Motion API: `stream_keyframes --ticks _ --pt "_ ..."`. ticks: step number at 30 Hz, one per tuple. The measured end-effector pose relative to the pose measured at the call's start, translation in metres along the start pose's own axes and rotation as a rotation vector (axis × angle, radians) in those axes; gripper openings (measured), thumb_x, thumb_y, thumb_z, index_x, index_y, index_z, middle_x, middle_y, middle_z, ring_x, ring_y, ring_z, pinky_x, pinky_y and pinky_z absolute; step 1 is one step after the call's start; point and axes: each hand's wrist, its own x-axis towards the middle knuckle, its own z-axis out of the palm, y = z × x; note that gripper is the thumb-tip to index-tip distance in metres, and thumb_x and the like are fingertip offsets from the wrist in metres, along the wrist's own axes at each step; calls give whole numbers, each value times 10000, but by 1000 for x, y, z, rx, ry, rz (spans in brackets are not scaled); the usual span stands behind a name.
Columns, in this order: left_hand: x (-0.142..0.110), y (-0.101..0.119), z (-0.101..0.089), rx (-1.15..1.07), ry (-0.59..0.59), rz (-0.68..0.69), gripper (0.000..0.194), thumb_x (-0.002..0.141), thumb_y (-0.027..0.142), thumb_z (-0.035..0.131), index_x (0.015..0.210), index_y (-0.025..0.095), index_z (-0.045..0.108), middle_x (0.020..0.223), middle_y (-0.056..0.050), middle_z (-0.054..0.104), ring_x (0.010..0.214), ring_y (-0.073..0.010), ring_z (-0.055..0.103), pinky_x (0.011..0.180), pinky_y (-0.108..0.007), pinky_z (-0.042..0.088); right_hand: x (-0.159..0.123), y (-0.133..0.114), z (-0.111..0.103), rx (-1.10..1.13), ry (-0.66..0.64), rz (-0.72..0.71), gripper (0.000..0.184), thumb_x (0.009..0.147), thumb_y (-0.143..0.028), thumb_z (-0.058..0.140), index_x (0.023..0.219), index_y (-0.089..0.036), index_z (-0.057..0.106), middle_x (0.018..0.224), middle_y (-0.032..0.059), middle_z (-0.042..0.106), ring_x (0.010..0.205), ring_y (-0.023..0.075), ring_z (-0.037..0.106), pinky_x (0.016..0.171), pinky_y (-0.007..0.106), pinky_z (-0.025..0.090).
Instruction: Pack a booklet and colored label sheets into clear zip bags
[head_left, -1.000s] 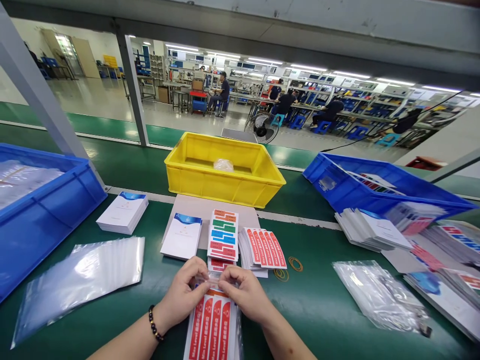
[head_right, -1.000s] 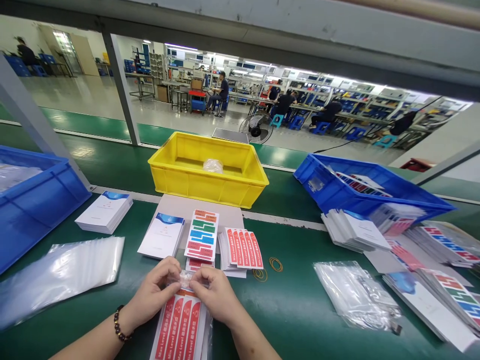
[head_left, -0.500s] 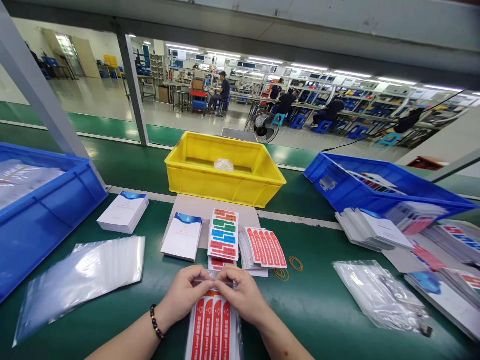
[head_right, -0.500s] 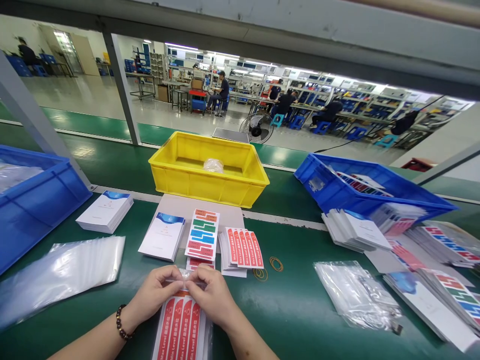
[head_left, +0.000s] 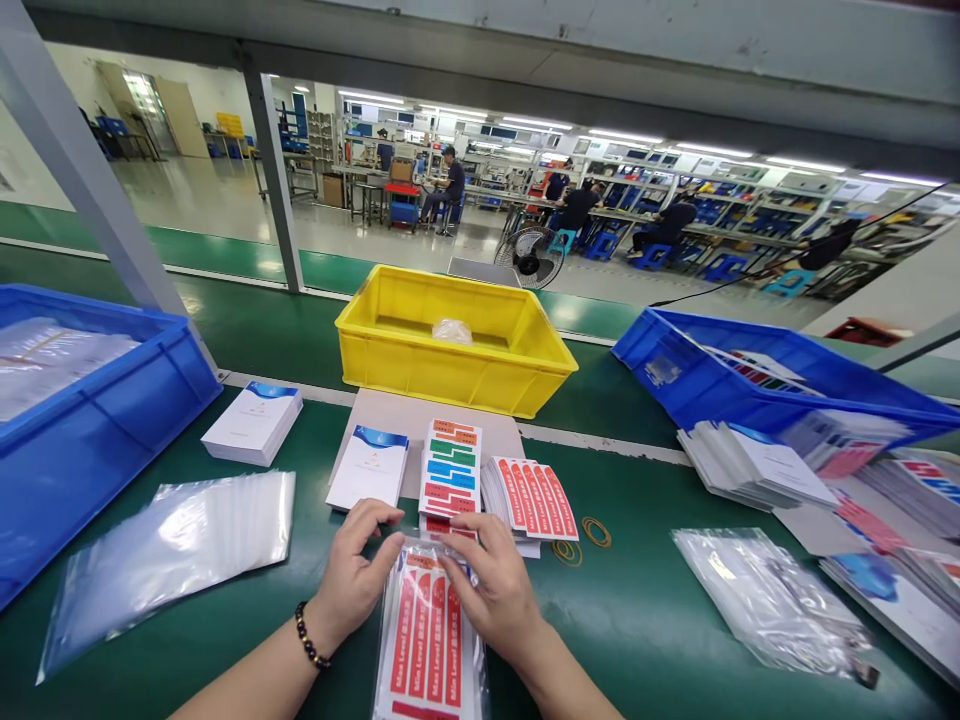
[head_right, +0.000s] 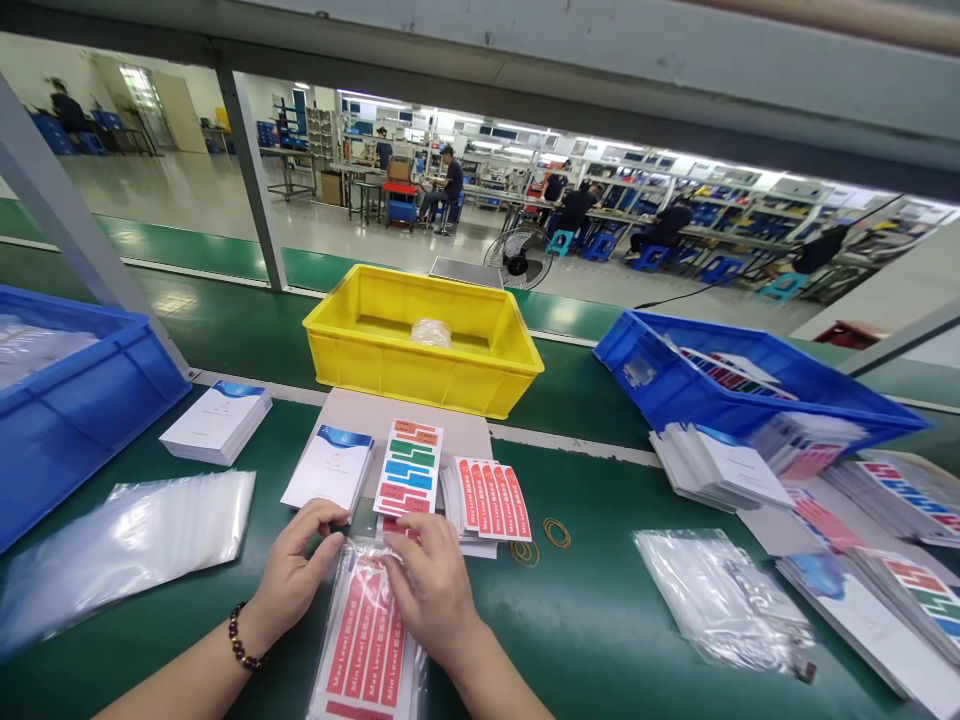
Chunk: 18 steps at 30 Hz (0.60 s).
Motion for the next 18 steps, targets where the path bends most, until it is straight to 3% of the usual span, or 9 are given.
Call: stream_keyframes --ticks 2,5,9,14,18 --pt "-1 -2 0 -33 35 -1 167 850 274 463 906 185 593 871 -65 589 828 -193 540 733 -312 445 -4 -5 5 -27 -119 -34 162 819 -142 489 923 -183 607 947 98 570 854 216 527 724 362 433" --pt "-1 -3 2 -72 62 -14 177 864 273 436 871 183 588 849 -59 582 820 -191 541 737 -311 441 -10 -12 14 -68 -404 20 68 780 -192 570 840 -185 601 885 69 578 790 203 526 685 332 437" --pt "1 -2 2 -97 91 -8 180 866 268 429 850 185 588 826 -55 578 808 -189 540 733 -304 434 -10 -15 18 -117 -639 127 187 701 -258 691 840 -197 583 934 48 573 843 213 527 728 323 441" --pt "-5 9 -12 -53 135 58 161 854 243 432 865 194 585 804 -52 585 782 -188 544 724 -295 437 -8 -13 16 -89 -637 138 192 691 -217 691 843 -197 574 935 43 570 854 210 520 749 317 431" --pt "-16 19 -42 162 82 17 172 861 261 402 785 202 544 679 -18 531 628 -156 505 607 -258 408 -12 -8 17 -37 -528 66 161 704 -201 657 838 -200 570 874 45 582 810 217 521 718 335 433"
